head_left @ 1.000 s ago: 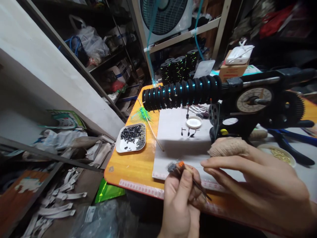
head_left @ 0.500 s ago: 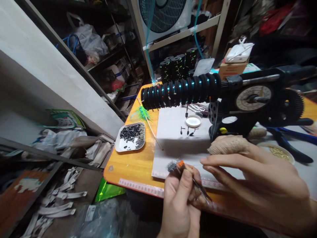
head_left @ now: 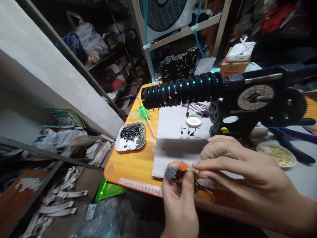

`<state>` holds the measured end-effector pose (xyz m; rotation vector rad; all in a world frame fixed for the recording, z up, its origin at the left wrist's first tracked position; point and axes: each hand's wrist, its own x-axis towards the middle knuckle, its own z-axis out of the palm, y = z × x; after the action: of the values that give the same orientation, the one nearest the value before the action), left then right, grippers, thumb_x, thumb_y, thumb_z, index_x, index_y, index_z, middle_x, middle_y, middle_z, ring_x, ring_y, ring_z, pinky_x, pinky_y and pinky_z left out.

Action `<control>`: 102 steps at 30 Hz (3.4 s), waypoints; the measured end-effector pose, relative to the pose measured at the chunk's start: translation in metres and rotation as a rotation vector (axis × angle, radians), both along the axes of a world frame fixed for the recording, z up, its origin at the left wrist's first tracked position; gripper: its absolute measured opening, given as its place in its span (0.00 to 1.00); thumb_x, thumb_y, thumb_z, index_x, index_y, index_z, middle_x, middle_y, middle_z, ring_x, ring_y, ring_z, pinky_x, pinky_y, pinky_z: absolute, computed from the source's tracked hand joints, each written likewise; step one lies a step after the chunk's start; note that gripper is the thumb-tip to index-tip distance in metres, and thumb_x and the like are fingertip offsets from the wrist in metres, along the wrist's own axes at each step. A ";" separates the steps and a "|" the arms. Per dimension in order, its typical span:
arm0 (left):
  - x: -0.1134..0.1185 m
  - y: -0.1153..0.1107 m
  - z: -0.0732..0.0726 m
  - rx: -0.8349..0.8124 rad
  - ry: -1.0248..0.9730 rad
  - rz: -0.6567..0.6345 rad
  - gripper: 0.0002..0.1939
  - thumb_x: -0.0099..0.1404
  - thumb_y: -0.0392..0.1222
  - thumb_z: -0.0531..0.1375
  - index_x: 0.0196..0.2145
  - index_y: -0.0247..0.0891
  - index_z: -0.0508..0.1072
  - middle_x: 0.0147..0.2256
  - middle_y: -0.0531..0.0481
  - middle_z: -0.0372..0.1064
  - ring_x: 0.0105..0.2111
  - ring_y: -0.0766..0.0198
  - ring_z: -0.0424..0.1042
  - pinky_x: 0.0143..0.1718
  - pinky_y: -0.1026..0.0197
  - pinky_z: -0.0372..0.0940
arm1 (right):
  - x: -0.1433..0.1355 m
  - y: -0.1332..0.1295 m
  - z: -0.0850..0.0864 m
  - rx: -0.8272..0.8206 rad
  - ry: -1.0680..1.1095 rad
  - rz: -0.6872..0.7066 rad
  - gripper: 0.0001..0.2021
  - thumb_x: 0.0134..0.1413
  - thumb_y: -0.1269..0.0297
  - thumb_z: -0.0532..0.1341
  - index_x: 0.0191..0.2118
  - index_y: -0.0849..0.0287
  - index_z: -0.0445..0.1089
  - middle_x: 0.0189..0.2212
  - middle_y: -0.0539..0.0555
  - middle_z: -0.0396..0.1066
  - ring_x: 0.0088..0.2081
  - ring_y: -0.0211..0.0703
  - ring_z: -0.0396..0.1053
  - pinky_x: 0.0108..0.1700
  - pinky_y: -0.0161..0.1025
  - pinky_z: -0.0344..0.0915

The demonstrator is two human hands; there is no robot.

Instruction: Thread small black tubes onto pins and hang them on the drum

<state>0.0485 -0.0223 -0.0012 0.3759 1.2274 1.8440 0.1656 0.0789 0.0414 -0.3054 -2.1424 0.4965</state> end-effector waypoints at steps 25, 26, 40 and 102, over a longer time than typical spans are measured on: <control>-0.030 0.004 0.034 0.387 -0.317 -0.024 0.14 0.57 0.41 0.76 0.30 0.41 0.74 0.24 0.59 0.53 0.23 0.73 0.58 0.25 0.79 0.63 | 0.005 -0.008 -0.002 -0.039 0.007 -0.071 0.09 0.58 0.76 0.63 0.41 0.54 0.71 0.36 0.52 0.73 0.38 0.41 0.75 0.40 0.35 0.73; -0.041 0.001 0.034 0.395 -0.161 0.044 0.15 0.59 0.42 0.76 0.29 0.41 0.72 0.24 0.59 0.54 0.23 0.73 0.59 0.26 0.78 0.64 | 0.005 -0.006 -0.002 -0.031 0.001 -0.082 0.09 0.58 0.76 0.63 0.41 0.54 0.71 0.36 0.53 0.73 0.39 0.41 0.75 0.41 0.34 0.73; -0.185 -0.033 0.012 -0.509 1.611 -0.093 0.17 0.71 0.44 0.58 0.54 0.39 0.73 0.58 0.35 0.59 0.53 0.43 0.73 0.53 0.39 0.71 | 0.000 -0.001 -0.003 -0.066 -0.033 0.030 0.09 0.63 0.76 0.62 0.43 0.55 0.76 0.35 0.54 0.70 0.36 0.39 0.71 0.34 0.34 0.70; -0.012 -0.004 -0.003 0.263 0.187 -0.075 0.12 0.76 0.48 0.59 0.34 0.41 0.69 0.28 0.57 0.60 0.28 0.70 0.61 0.35 0.68 0.63 | -0.003 -0.005 -0.004 -0.065 -0.028 0.020 0.07 0.64 0.74 0.63 0.43 0.58 0.77 0.33 0.53 0.76 0.36 0.39 0.73 0.38 0.37 0.70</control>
<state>0.0370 -0.0259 -0.0047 0.7441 1.0771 1.9434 0.1624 0.0743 0.0371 -0.3288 -2.1616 0.5772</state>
